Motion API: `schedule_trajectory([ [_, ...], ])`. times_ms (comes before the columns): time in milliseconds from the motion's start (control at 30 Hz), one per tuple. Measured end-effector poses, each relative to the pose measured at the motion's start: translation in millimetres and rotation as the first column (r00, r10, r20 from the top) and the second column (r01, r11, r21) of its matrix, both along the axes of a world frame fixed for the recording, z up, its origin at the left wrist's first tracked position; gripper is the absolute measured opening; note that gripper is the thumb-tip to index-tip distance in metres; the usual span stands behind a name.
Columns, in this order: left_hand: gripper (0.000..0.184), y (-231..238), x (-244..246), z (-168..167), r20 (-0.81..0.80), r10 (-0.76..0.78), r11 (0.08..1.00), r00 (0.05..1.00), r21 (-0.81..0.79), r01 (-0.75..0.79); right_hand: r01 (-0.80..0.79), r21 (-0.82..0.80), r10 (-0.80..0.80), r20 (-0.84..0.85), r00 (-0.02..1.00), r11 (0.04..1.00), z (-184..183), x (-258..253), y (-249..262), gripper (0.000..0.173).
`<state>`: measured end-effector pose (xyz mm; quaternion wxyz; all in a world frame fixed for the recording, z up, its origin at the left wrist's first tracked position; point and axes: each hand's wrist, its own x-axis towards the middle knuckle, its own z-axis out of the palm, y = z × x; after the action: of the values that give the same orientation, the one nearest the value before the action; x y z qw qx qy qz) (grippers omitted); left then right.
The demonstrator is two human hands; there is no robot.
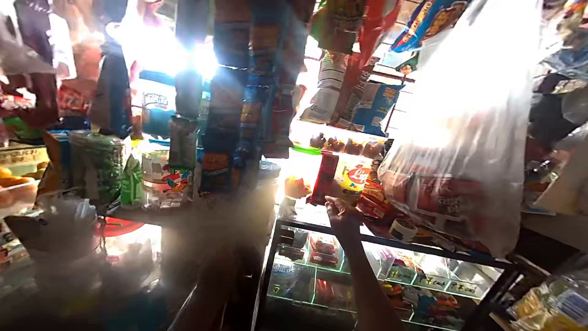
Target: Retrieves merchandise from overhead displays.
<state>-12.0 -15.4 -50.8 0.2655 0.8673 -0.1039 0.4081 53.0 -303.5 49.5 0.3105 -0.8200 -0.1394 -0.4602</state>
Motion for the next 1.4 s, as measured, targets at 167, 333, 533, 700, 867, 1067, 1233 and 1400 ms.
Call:
schedule_trajectory([
  [167,0.042,-2,-3,5,-0.099,0.024,0.999,0.995,0.033,-0.021,-0.034,0.015,0.036,-0.088,0.995,0.999,5,-3,-2,0.027],
  [333,0.041,1,5,-3,-0.043,0.029,0.993,0.999,0.113,-0.024,-0.061,0.037,0.069,-0.265,0.962,0.997,14,-9,-3,0.03],
  [533,0.042,-18,-13,20,-0.1,0.041,0.989,0.994,0.142,-0.027,-0.079,0.086,0.099,-0.248,0.964,0.993,12,-12,-4,0.029],
  [700,0.042,-10,-1,4,-0.023,0.031,0.992,0.999,0.124,-0.027,-0.091,0.046,0.101,-0.351,0.931,0.995,15,-11,-7,0.033],
  [867,0.043,0,8,-7,-0.002,0.038,0.99,0.999,0.135,-0.038,-0.108,0.032,0.112,-0.349,0.93,0.994,15,-8,-8,0.033],
  [1067,0.044,-29,-25,38,-0.3,0.076,0.996,0.951,0.07,-0.058,-0.096,0.037,0.103,-0.32,0.942,0.995,13,-6,-6,0.031],
  [1233,0.041,2,5,-4,-0.066,0.023,0.996,0.998,0.09,-0.017,-0.093,0.015,0.093,-0.338,0.937,0.996,18,-12,-4,0.031],
  [1400,0.039,-3,-2,3,-0.095,0.034,0.998,0.995,0.063,-0.028,-0.077,-0.005,0.072,-0.31,0.948,0.997,14,-7,-4,0.031],
])
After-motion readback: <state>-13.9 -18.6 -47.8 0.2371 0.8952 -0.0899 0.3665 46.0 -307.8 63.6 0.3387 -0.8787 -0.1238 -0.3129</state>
